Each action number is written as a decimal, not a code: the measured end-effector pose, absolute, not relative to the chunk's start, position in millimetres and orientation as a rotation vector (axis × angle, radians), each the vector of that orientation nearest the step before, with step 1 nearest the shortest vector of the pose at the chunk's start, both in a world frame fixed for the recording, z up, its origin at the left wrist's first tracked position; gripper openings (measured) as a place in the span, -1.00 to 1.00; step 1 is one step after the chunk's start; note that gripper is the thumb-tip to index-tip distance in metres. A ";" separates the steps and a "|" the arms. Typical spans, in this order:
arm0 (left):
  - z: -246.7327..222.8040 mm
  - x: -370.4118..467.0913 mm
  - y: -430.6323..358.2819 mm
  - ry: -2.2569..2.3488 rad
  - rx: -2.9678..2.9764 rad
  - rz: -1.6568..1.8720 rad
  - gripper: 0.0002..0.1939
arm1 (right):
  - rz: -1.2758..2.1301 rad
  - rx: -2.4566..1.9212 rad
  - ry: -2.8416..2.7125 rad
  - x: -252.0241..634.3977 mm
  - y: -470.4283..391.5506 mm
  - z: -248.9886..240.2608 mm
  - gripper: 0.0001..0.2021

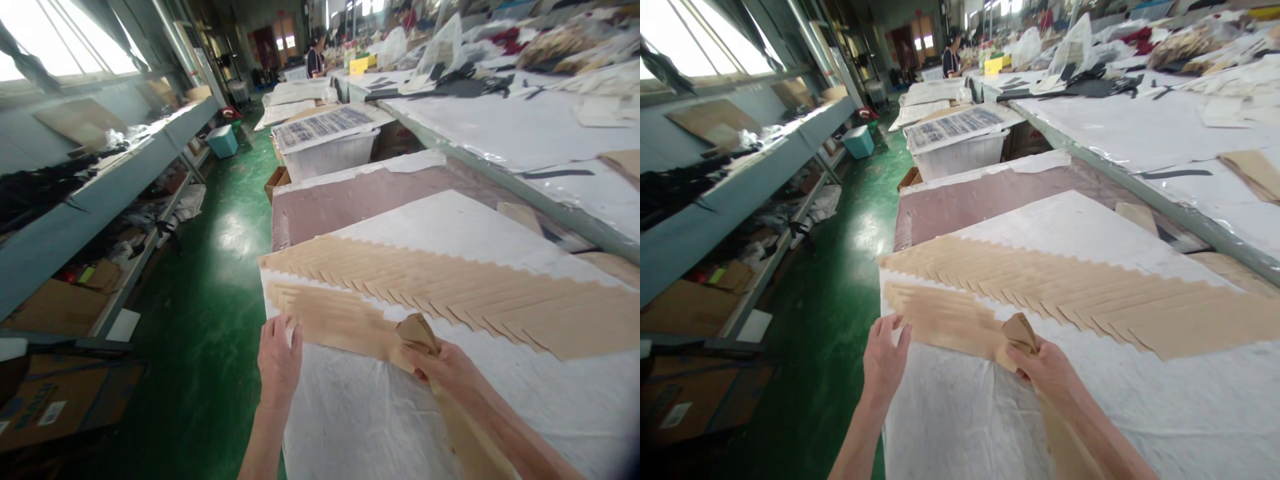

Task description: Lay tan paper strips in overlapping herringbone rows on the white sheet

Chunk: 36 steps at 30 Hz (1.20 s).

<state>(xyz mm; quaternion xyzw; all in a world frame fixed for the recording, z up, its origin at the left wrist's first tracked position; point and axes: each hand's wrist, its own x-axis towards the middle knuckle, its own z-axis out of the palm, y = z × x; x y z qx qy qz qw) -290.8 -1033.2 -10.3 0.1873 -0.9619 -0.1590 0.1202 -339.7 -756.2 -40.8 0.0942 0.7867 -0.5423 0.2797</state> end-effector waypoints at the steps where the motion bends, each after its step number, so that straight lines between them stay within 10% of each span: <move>1: -9.9 -294.0 -1034.0 -2.844 0.432 -0.404 -0.72 | -1.458 0.256 2.109 -339.6 -755.1 -41.8 -0.73; 6: -6.3 -313.0 -1036.3 -3.077 0.063 -0.283 -0.56 | -1.506 0.206 2.045 -338.0 -751.9 -41.6 -0.76; 12: 2.8 -319.7 -1034.4 -3.116 -0.157 -0.511 -0.90 | -1.598 0.091 1.964 -329.8 -744.8 -32.7 -0.74; 23: 12.3 -292.2 -1057.8 -2.488 0.788 -2.110 -0.68 | -1.584 0.208 1.916 -323.2 -743.7 -11.3 -0.64; 36: -16.3 -314.9 -1053.7 -2.886 0.961 -0.823 -0.62 | -1.122 0.283 2.346 -340.5 -762.6 -49.6 -0.72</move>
